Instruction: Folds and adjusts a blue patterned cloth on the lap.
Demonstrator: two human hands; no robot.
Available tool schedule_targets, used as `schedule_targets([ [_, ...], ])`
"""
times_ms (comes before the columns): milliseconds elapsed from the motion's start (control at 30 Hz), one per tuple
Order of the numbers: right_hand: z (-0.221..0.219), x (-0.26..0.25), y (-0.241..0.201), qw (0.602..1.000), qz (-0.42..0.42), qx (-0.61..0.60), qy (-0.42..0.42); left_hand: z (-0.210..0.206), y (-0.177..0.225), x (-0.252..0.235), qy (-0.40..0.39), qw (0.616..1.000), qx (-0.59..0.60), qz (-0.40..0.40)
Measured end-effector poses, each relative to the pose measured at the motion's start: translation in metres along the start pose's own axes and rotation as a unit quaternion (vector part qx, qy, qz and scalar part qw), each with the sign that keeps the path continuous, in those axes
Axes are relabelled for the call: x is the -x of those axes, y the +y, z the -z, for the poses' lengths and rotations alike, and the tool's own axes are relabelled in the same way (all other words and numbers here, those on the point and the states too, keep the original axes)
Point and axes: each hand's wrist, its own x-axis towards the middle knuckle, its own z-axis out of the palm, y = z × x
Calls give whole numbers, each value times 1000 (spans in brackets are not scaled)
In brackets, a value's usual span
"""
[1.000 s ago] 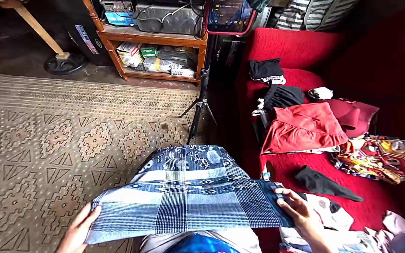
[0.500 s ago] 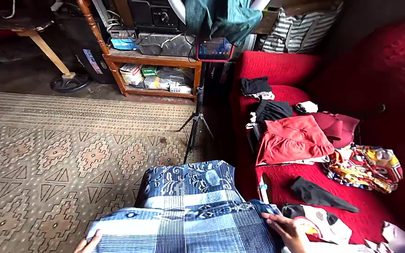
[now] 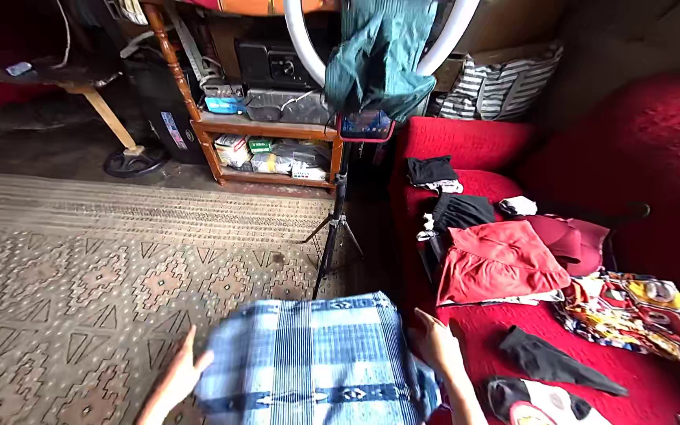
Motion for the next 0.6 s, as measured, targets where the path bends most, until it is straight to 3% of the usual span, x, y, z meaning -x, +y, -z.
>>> schedule_targets([
  [33,2,3,-10,1000,18,-9,3,-2,9,5,0,1000,8,-23],
  [100,17,7,-31,990,111,-88,21,7,37,22,23,982,125,-142],
  [167,48,12,-58,963,216,-157,24,29,80,39,-9,928,226,-297],
  [267,102,17,-119,910,340,-235,-17,68,161,48,-110,824,252,-495],
  [367,134,23,-178,843,422,-323,-87,80,227,51,-190,781,275,-528],
  [467,147,37,-215,806,459,-349,-134,76,279,56,-226,748,348,-517],
  [600,155,53,-219,788,473,-378,-112,81,306,69,-148,746,389,-520],
])
